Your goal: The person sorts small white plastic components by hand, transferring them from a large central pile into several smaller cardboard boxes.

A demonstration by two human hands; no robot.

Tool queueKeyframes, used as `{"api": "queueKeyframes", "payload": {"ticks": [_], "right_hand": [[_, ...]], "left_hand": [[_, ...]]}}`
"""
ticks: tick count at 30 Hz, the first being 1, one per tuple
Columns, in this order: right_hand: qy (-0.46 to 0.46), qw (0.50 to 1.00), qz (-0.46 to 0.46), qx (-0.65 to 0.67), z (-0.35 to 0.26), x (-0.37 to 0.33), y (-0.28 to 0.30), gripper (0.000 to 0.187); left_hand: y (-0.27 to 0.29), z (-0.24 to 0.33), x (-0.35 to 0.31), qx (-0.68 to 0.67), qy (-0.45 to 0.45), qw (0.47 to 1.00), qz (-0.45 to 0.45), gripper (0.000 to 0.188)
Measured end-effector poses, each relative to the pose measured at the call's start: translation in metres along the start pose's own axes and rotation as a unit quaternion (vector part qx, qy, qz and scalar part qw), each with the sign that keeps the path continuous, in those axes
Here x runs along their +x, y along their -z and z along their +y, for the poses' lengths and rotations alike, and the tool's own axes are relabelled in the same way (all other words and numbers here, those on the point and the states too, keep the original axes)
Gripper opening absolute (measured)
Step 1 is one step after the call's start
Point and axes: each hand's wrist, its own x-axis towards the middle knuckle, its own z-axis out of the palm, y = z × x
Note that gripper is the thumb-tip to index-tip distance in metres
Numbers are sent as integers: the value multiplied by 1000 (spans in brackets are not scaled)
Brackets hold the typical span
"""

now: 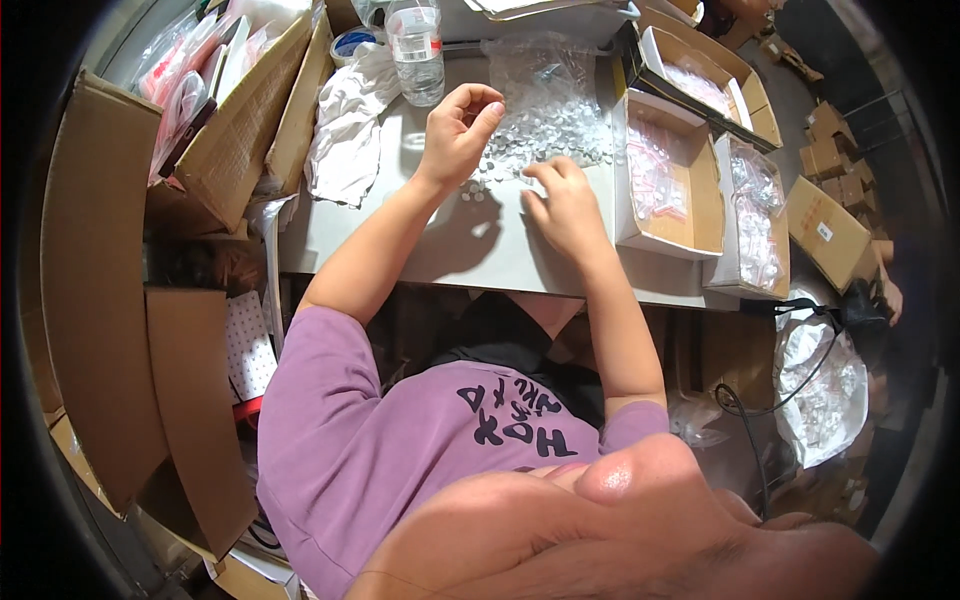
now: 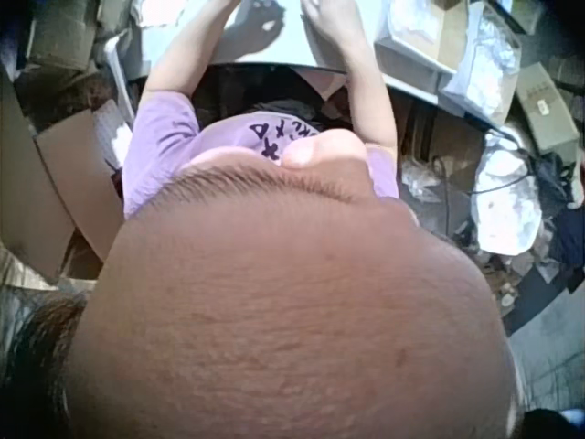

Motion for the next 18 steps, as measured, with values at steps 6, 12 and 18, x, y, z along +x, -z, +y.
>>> {"api": "queueKeyframes", "payload": {"ticks": [6, 12, 18], "right_hand": [[-65, 996, 37, -37, -6, 22, 1, 35], [-5, 998, 19, -58, 14, 22, -21, 12], [-39, 994, 95, 31, 1, 10, 14, 7]], "left_hand": [[5, -6, 3, -9, -4, 1000, 19, 17], [2, -5, 2, 10, 3, 1000, 1, 18], [0, -7, 3, 5, 3, 1000, -12, 17]]}}
